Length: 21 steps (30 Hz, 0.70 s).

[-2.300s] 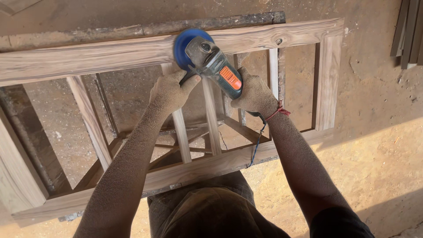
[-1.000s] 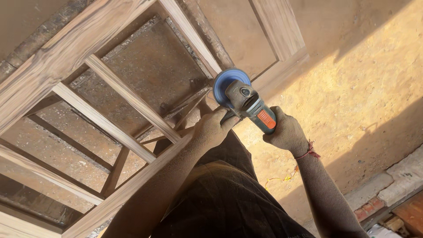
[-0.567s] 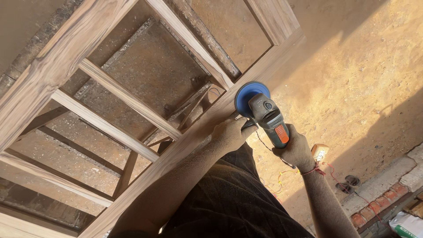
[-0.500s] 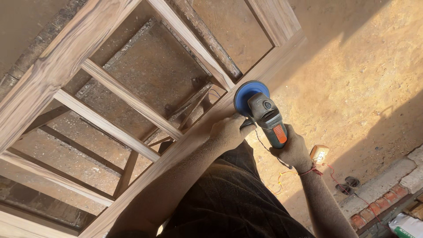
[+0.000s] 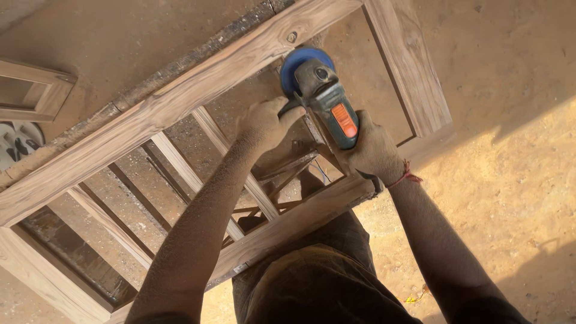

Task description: The person uses an angle grinder with a sanding disc to smooth the surface of a wooden frame structure. They systematically move the tool along the top and side rails of the frame, generating sawdust as they work.

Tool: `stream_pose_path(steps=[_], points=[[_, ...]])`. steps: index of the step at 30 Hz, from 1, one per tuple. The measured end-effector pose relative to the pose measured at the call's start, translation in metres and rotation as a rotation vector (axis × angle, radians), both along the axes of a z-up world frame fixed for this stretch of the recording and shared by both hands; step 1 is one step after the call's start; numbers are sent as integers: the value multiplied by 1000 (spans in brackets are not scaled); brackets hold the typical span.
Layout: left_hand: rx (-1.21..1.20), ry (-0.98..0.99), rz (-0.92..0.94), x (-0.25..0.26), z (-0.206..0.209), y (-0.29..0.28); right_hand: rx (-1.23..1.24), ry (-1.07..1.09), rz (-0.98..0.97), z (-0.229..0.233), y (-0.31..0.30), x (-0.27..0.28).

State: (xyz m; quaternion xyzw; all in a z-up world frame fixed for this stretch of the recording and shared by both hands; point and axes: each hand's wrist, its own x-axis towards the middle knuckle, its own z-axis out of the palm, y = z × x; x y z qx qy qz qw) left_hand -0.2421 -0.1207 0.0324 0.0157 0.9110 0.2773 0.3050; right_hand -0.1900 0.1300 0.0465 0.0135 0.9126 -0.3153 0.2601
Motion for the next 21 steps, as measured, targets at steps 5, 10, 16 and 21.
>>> stream_pose_path(steps=[5,10,16,21], points=[[-49,-135,161,-34,-12,-56,-38,-3,201,-8,-47,-80],[118,-61,503,16,-11,-122,53,-67,468,-7,-116,-107],[187,-126,676,24,-19,-97,48,-92,515,-3,-101,-129],[185,-123,448,-26,-32,-13,174,-113,432,4,-15,-154]])
